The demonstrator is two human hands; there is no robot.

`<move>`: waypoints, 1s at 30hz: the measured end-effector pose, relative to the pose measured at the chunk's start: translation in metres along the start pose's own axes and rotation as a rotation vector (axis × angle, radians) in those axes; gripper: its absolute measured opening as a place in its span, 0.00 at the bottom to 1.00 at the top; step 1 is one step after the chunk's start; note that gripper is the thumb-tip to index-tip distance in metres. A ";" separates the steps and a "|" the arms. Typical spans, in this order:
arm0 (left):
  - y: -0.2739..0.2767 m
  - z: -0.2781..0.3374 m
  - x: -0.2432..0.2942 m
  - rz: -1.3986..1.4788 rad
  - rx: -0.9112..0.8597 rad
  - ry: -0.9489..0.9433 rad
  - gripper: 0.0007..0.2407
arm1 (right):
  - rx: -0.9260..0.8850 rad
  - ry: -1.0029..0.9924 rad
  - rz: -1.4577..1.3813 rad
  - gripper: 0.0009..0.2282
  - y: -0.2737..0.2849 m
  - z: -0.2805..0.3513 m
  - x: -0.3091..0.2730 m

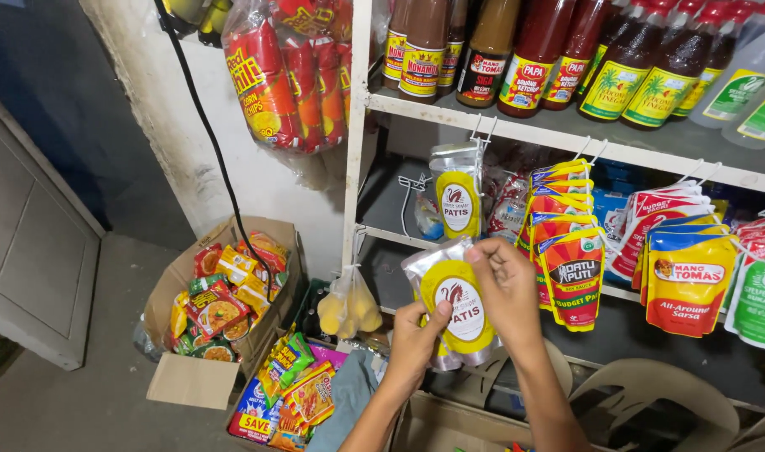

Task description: Organizing and hanging various sauce sachets and snack packets on hooks and shelves in a grocery store.

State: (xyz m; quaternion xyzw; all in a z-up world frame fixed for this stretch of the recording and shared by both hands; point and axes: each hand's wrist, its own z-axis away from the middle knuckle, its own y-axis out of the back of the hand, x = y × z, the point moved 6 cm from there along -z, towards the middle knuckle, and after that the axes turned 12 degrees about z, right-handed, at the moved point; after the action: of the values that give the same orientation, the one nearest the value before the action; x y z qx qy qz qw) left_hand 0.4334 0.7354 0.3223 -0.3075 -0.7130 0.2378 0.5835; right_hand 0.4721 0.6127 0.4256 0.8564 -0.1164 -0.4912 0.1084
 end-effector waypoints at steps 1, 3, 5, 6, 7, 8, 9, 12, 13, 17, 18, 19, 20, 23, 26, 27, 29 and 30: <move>0.001 -0.001 0.001 -0.002 0.000 0.000 0.13 | 0.001 0.000 -0.002 0.05 0.000 -0.003 -0.003; 0.002 -0.003 0.005 0.036 0.000 -0.047 0.14 | 0.085 0.017 -0.003 0.05 0.006 -0.008 -0.011; -0.006 -0.005 0.014 0.043 0.009 -0.055 0.14 | 0.113 0.029 -0.006 0.06 0.008 -0.019 -0.012; -0.009 -0.006 0.019 0.051 0.019 -0.065 0.14 | 0.140 0.043 -0.008 0.07 0.009 -0.024 -0.013; -0.011 -0.008 0.021 0.050 0.021 -0.064 0.14 | 0.139 0.041 -0.009 0.07 0.009 -0.028 -0.013; -0.013 -0.010 0.023 0.043 0.029 -0.062 0.14 | 0.150 0.047 -0.014 0.08 0.010 -0.032 -0.015; -0.015 -0.013 0.025 0.036 0.036 -0.065 0.15 | 0.160 0.056 -0.020 0.09 0.011 -0.037 -0.016; -0.016 -0.023 0.023 0.039 0.026 -0.072 0.16 | 0.178 0.062 -0.032 0.10 0.013 -0.047 -0.012; -0.016 -0.025 0.022 0.040 0.025 -0.076 0.16 | 0.177 0.065 -0.032 0.10 0.014 -0.048 -0.012; -0.019 -0.031 0.020 0.051 0.002 -0.069 0.16 | 0.197 0.065 -0.046 0.10 0.016 -0.054 -0.009; -0.020 -0.032 0.018 0.065 -0.003 -0.054 0.17 | 0.199 0.058 -0.051 0.10 0.016 -0.054 -0.008; -0.021 -0.032 0.019 0.066 -0.005 -0.054 0.17 | 0.201 0.059 -0.050 0.10 0.016 -0.055 -0.007; -0.021 -0.033 0.018 0.090 -0.002 -0.040 0.16 | 0.202 0.048 -0.056 0.10 0.016 -0.055 -0.006; -0.020 -0.036 0.013 0.127 -0.001 -0.025 0.16 | 0.204 0.033 -0.061 0.11 0.017 -0.058 -0.004; -0.016 -0.040 0.008 0.142 0.001 -0.026 0.16 | 0.202 0.036 -0.046 0.11 0.015 -0.062 -0.004; -0.015 -0.041 0.005 0.146 0.002 -0.023 0.16 | 0.203 0.043 -0.028 0.11 0.015 -0.062 -0.005; -0.013 -0.043 0.003 0.172 0.024 -0.008 0.16 | 0.211 0.059 0.009 0.11 0.015 -0.066 0.006; -0.010 -0.043 0.002 0.198 0.047 0.005 0.16 | 0.217 0.075 0.045 0.11 0.015 -0.067 0.011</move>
State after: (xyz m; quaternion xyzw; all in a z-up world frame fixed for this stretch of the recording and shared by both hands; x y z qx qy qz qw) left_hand 0.4736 0.7287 0.3397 -0.3634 -0.6717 0.3104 0.5661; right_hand 0.5342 0.5999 0.4544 0.8782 -0.1839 -0.4406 0.0303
